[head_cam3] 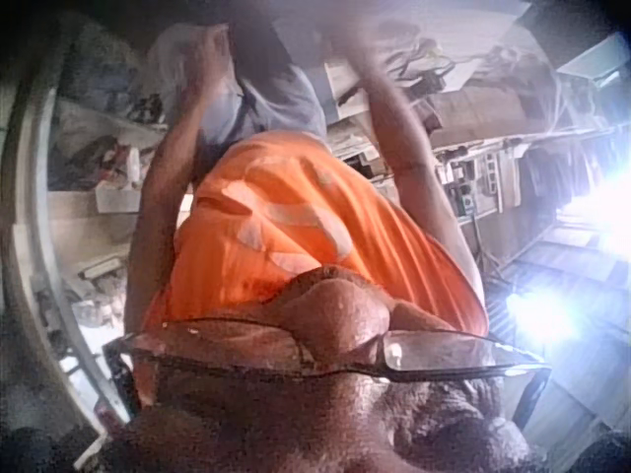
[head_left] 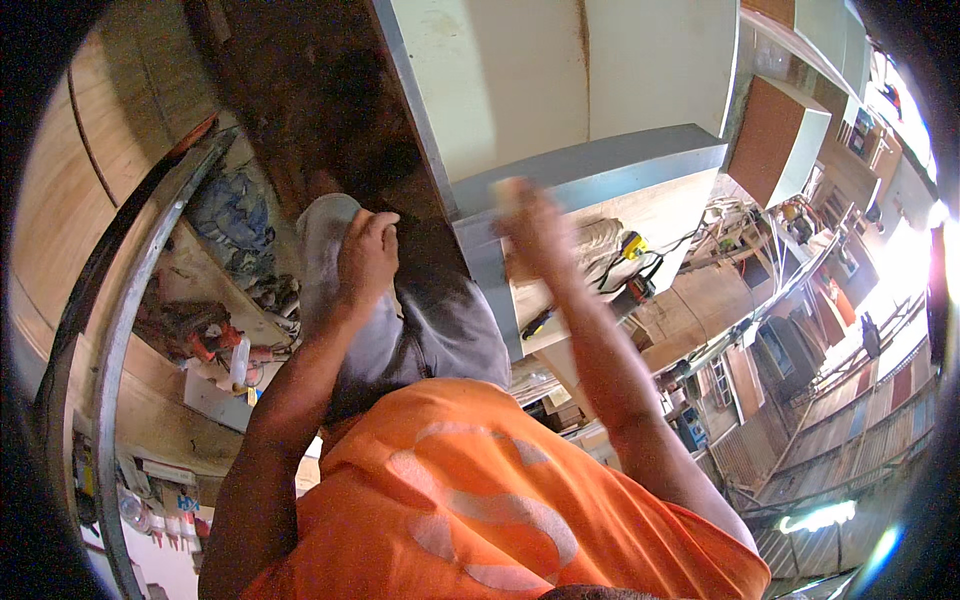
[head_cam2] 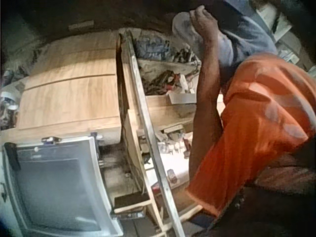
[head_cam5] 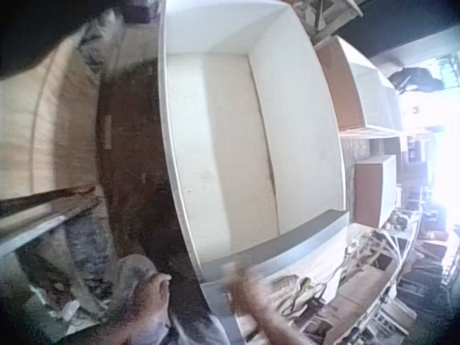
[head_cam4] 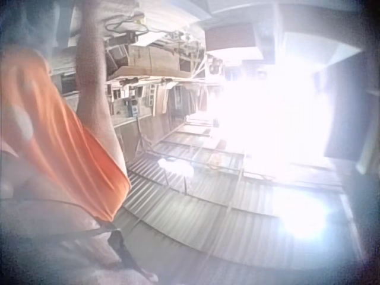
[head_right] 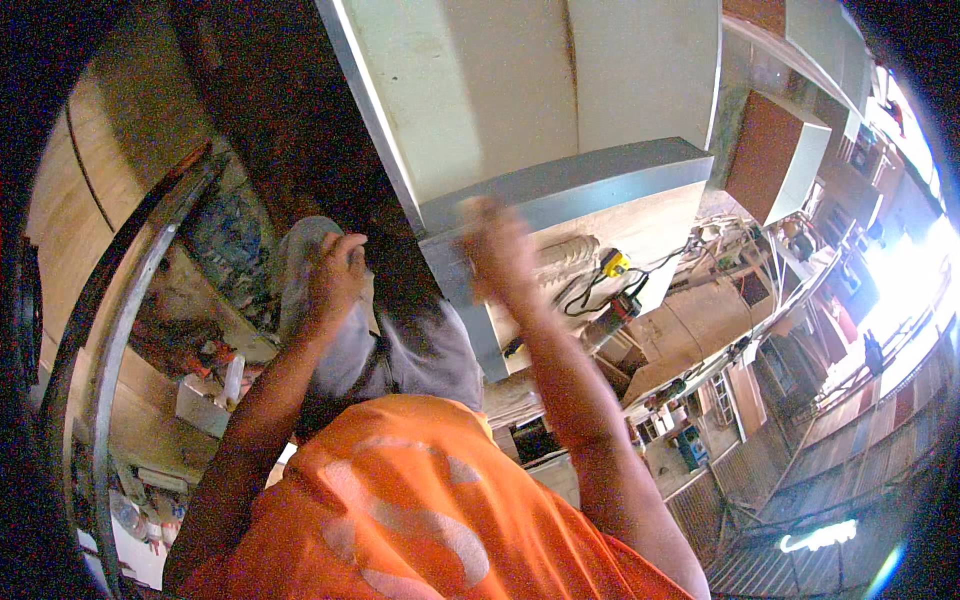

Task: The person uses a power sander on the edges of a white cabinet, then switches to a hand file and sanding block to smooth the edges. They wipe the surface with a cloth and apply a liquid from a bottle to the edges.

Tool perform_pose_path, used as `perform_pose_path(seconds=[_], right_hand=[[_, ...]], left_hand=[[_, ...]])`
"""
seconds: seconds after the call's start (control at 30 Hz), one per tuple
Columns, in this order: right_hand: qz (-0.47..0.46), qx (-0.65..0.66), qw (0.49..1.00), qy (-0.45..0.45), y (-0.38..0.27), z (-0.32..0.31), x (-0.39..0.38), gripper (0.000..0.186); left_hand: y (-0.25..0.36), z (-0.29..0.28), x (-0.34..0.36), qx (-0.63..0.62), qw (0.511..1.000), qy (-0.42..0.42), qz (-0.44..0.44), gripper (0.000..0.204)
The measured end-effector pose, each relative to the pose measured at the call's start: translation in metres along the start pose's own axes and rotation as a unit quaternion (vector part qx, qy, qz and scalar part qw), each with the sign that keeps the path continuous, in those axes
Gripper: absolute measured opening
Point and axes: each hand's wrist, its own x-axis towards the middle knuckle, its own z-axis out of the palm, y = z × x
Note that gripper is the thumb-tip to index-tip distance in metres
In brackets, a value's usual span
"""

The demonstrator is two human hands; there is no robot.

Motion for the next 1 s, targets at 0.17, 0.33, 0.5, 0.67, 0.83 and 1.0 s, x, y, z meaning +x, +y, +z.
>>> perform_pose_path(seconds=[0.17, 0.33, 0.5, 0.67, 0.83, 1.0], right_hand=[[0.066, 0.096, 0.988, -0.1, -0.018, -0.031, 0.006, 0.043], [0.013, -0.039, 0.999, -0.013, -0.064, 0.022, -0.001, 0.035], [0.095, 0.29, 0.949, -0.076, -0.063, -0.023, -0.076, 0.062], [0.362, 0.429, 0.794, 0.234, 0.036, 0.023, -0.157, 0.081], [0.503, 0.529, 0.577, 0.366, 0.057, 0.157, -0.172, 0.092], [0.529, 0.584, 0.485, 0.379, 0.006, 0.174, -0.177, 0.087]], left_hand=[[-0.001, -0.033, 0.008, 0.011, 0.999, 0.031, 0.025, 0.017], [0.002, -0.032, 0.023, -0.043, 0.993, 0.028, 0.107, 0.022], [0.056, -0.003, 0.055, -0.069, 0.98, -0.067, 0.172, 0.029], [0.091, 0.114, 0.043, 0.12, 0.945, -0.179, 0.246, 0.059], [0.144, 0.191, 0.088, 0.079, 0.937, -0.204, 0.273, 0.055], [0.243, 0.25, 0.139, 0.12, 0.923, -0.209, 0.299, 0.051]])
